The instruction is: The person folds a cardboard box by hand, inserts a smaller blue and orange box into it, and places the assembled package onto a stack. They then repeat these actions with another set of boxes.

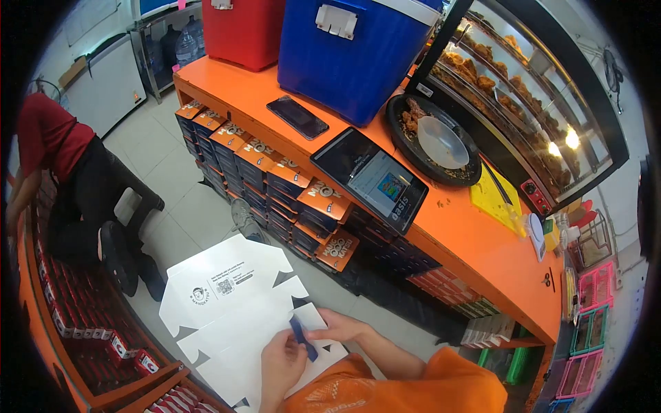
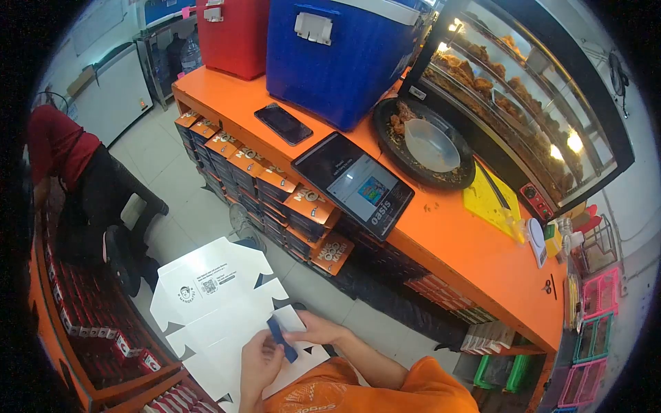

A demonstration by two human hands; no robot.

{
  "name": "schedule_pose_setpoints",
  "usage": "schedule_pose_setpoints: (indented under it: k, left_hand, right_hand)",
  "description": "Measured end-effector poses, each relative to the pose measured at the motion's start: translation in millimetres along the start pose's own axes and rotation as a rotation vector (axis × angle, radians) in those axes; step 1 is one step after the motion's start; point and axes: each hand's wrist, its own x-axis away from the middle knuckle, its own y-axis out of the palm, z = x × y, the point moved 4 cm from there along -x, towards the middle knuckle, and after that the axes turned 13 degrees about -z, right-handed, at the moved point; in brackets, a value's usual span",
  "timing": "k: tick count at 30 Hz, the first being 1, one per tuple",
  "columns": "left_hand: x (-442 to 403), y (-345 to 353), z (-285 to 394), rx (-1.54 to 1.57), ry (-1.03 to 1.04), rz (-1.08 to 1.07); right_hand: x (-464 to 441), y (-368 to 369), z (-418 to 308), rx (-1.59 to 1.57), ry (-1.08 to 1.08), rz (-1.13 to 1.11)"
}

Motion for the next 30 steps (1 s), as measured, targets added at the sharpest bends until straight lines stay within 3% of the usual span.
schedule_pose_setpoints:
  k: [4, 6, 7, 9, 10, 11, 12, 13, 15, 16, 18, 19, 21, 22, 24, 25, 28, 29, 30]
  left_hand:
    - [2, -5, 2, -0.169, -0.105, -0.03]
    - [8, -7, -9, 0.227, -0.112, -0.158]
    - [14, -11, -5, 0.226, -0.112, -0.158]
    - [41, -30, 24, 0.36, 0.151, 0.018]
    - [60, -38, 23, 0.407, 0.121, 0.001]
    - [74, -47, 21, 0.564, 0.209, 0.235]
    - [93, -49, 28, 0.633, 0.321, 0.296]
    - [101, -60, 51, 0.491, 0.397, 0.273]
    - [110, -70, 73, 0.439, 0.403, 0.442]
    - [110, -72, 79, 0.415, 0.394, 0.54]
    - [108, -84, 66, 0.284, 0.382, 0.526]
    - [105, -88, 62, 0.155, 0.372, 0.514]
    - [102, -86, 57, 0.265, 0.302, 0.526]
    - [100, -84, 51, 0.378, 0.229, 0.532]
    - [93, -84, 45, 0.262, 0.306, 0.565]
    - [91, -85, 46, 0.147, 0.384, 0.604]
    - [91, -79, 45, 0.107, 0.321, 0.592]
    - [86, -75, 39, -0.207, 0.428, 0.706]
    - [90, -76, 35, -0.212, 0.428, 0.707]
  right_hand:
    - [-4, -2, 6, -0.182, 0.181, 0.087]
    - [-7, -6, 8, 0.076, 0.21, 0.171]
    - [-8, -7, 10, 0.075, 0.209, 0.171]
    - [-10, -7, 12, 0.109, 0.163, 0.19]
    - [-9, -8, 6, 0.108, 0.164, 0.188]
    - [-8, -12, -3, 0.279, 0.306, 0.214]
    - [-6, -14, -8, 0.451, 0.446, 0.239]
    - [-6, -11, -10, 0.45, 0.443, 0.239]
    - [2, -10, -37, 0.912, 0.049, 0.648]
    - [3, -9, -48, 0.911, 0.047, 0.65]
    - [9, 1, -90, 0.991, -0.234, 0.642]
    - [13, 7, -101, 0.989, -0.237, 0.643]
    - [14, 28, -118, 0.318, -0.58, 0.102]
    - [12, 35, -120, 0.317, -0.581, 0.104]
    - [8, 58, -130, 0.582, -0.827, 0.086]
    - [8, 61, -142, 0.594, -0.89, 0.142]
    - [0, 65, -151, 0.756, -0.864, 0.161]
    - [-3, 68, -152, 0.753, -0.869, 0.16]
    - [-5, 71, -154, 0.795, -0.855, 0.224]
